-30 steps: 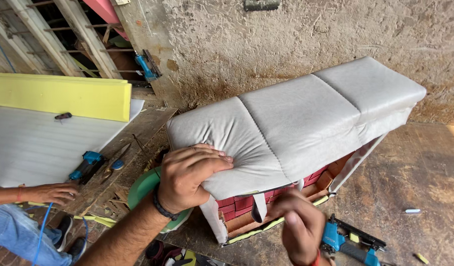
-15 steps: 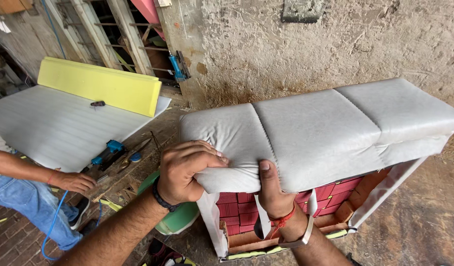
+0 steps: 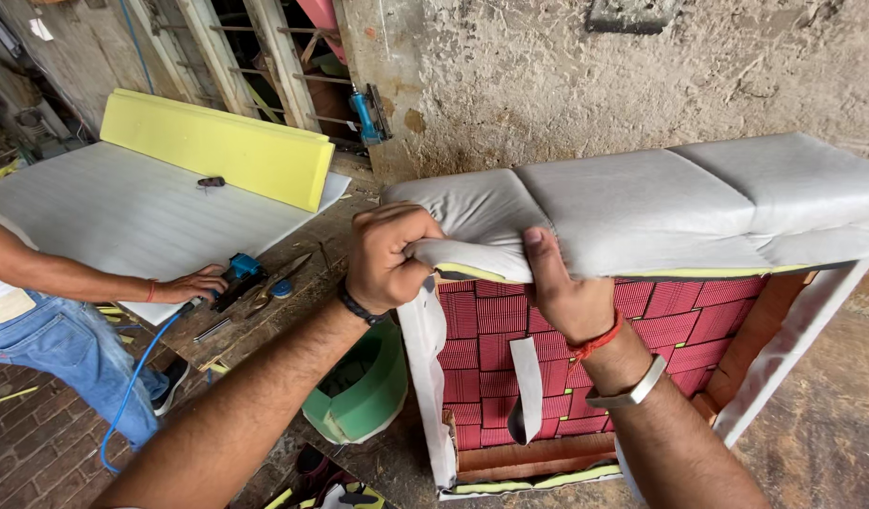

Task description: The person staples a light-colored fabric cover onto a rectangular cushion frame using a pneumatic staple gun. They repeatedly pull the fabric taut, fold edges, and secure it along the sides and corners while adjusting the cushion's position.

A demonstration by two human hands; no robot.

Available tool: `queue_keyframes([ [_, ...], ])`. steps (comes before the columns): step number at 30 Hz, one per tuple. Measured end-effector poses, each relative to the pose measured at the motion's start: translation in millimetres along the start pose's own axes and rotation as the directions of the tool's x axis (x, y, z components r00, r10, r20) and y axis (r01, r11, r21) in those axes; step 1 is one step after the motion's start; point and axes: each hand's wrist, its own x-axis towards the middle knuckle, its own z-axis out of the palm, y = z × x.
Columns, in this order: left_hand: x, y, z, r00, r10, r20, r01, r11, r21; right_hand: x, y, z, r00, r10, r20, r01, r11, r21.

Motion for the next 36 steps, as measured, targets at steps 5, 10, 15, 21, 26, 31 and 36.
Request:
queue_keyframes([
  [5,10,-28,2,0.991,0.136,0.018,-0.135,0.990,-0.037,2,47,17,0.977,-0.213,0.000,0.211,0.971,0.113],
  [10,16,-44,-6,0.988,0.095,0.119,-0.093,0.995,-0.025,8,76,30,0.955,-0.292,0.052,0.283,0.949,0.137],
  [15,59,-60,-34,0.703,0.007,0.711,0.519,0.679,-0.519,17,80,32,0.942,-0.313,0.121,0.306,0.949,0.073],
  [21,71,-60,2,0.623,-0.241,0.744,-0.035,0.942,0.335,26,74,33,0.942,-0.323,0.091,0.308,0.941,0.143],
  [26,71,-61,9,0.599,-0.330,0.729,0.058,0.927,0.372,4,44,64,0.988,0.151,-0.044,-0.131,0.946,0.298],
  [31,69,-60,5,0.535,-0.414,0.737,0.105,0.898,0.428,-33,26,106,0.775,0.631,0.044,-0.469,0.526,0.710],
  [36,70,-49,6,0.476,-0.471,0.743,0.214,0.881,0.422,-56,49,130,0.816,0.577,0.014,-0.379,0.517,0.767],
])
